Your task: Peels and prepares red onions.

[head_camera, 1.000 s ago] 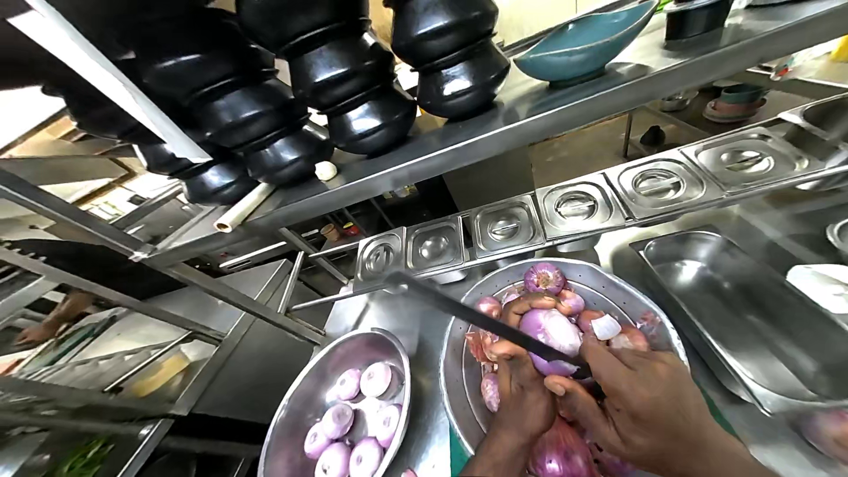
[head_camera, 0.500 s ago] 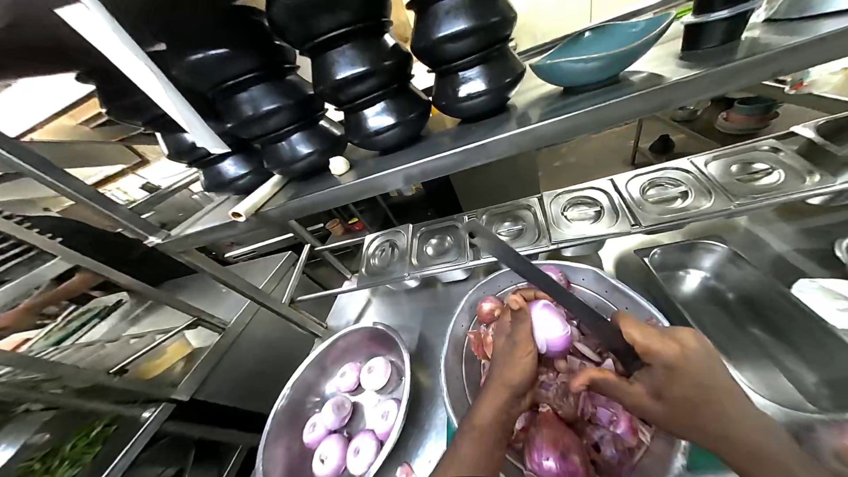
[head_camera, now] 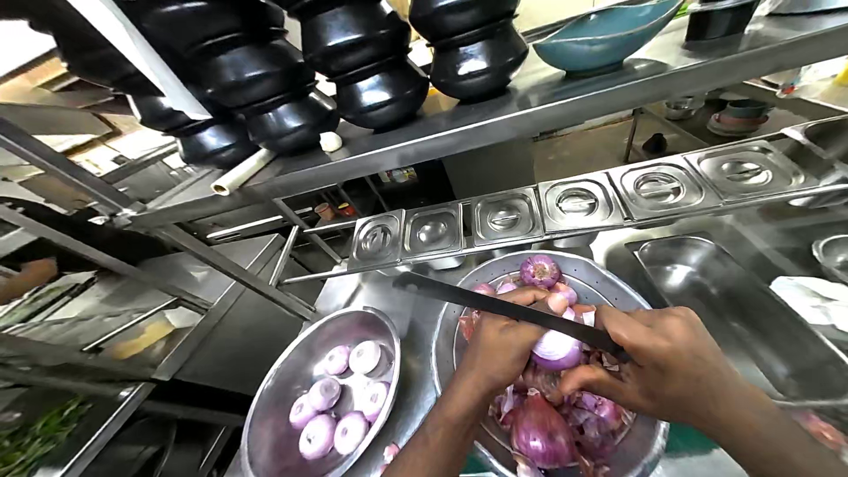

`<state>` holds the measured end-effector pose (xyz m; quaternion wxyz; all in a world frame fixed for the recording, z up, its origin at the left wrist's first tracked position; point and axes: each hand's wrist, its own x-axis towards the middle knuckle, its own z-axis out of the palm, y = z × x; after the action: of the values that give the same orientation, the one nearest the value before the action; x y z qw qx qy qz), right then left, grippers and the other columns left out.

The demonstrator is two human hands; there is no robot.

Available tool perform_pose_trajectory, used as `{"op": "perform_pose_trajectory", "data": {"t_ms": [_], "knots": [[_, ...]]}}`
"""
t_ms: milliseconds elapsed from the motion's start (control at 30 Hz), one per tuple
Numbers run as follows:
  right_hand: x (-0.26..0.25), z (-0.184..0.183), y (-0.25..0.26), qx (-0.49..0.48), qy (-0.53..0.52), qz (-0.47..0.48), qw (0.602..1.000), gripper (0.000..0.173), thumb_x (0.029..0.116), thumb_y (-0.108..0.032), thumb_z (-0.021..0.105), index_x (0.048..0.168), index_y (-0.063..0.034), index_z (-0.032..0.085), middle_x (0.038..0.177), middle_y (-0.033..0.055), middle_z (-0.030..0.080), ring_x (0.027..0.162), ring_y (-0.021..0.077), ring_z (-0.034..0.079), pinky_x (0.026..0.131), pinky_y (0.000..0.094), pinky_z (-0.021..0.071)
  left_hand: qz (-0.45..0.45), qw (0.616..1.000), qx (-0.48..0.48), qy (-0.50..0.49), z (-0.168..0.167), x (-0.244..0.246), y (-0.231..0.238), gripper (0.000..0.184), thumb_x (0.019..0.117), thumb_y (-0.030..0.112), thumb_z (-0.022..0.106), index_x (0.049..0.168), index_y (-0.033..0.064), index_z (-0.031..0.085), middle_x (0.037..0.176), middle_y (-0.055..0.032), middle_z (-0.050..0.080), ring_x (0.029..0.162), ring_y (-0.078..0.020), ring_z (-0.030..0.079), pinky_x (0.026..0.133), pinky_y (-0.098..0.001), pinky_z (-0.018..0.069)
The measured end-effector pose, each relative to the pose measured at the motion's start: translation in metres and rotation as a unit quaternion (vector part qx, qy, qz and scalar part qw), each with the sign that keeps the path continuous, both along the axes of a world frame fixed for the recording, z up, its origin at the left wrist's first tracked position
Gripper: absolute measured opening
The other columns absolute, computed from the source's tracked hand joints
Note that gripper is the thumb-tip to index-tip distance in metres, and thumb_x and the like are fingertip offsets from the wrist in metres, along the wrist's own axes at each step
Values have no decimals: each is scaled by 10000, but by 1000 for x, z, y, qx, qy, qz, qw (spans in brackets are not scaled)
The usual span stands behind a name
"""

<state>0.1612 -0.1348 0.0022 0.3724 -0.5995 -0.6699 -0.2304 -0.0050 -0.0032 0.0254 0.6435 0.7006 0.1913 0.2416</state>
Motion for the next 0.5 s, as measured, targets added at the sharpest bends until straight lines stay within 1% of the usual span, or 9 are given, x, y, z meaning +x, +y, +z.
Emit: {"op": "perform_pose_trajectory", "data": {"t_ms": [33,133,167,200,300,400,500], "knots": [[-1,0,0,1,-2,1,1000,657,908,-807,463,676,-193,480,488,-82,355,403,49,386,383,255,278,2,1000,13,-8,1,1,0,329,979,413,638,953,107,758,779,-66,673,568,-94,582,493,-232,485],[-4,-1,0,18,-17,1,1000,649,949,-765,444,672,-178,460,488,-66,341,399,71,377,385,263,278,12,999,43,-28,0,3,-1,307,984,396,639,915,119,751,800,-31,671,641,-81,597,563,-236,500],[-5,-2,0,23,-21,3,999,643,961,-748,445,671,-174,459,488,-62,341,397,76,375,385,262,277,12,998,49,-30,0,4,-1,298,992,378,631,922,114,751,828,-30,676,688,-91,616,611,-251,522],[-6,-2,-1,26,-25,7,999,637,970,-733,446,671,-171,460,488,-59,342,396,80,375,385,262,276,14,998,51,-31,0,4,-1,295,996,366,626,921,109,751,831,-32,680,709,-96,626,637,-259,533],[-6,-2,-1,17,-33,25,999,607,999,-682,447,678,-167,468,484,-57,345,392,85,381,382,268,278,13,998,55,-32,0,4,-2,308,998,362,617,887,101,737,789,-42,671,679,-98,617,617,-261,522],[-6,-4,-2,18,-50,35,998,589,1033,-635,419,689,-159,473,497,-44,362,402,101,390,387,283,283,15,998,54,-31,-2,5,-2,349,1000,398,598,855,107,726,750,-31,648,651,-90,597,589,-252,503],[-5,-5,-3,33,-85,39,995,552,1067,-556,390,707,-149,485,521,-24,390,421,132,410,399,298,294,34,998,39,-20,-7,8,-3,383,1002,427,573,873,103,731,769,-46,669,686,-117,635,637,-293,542]]}}
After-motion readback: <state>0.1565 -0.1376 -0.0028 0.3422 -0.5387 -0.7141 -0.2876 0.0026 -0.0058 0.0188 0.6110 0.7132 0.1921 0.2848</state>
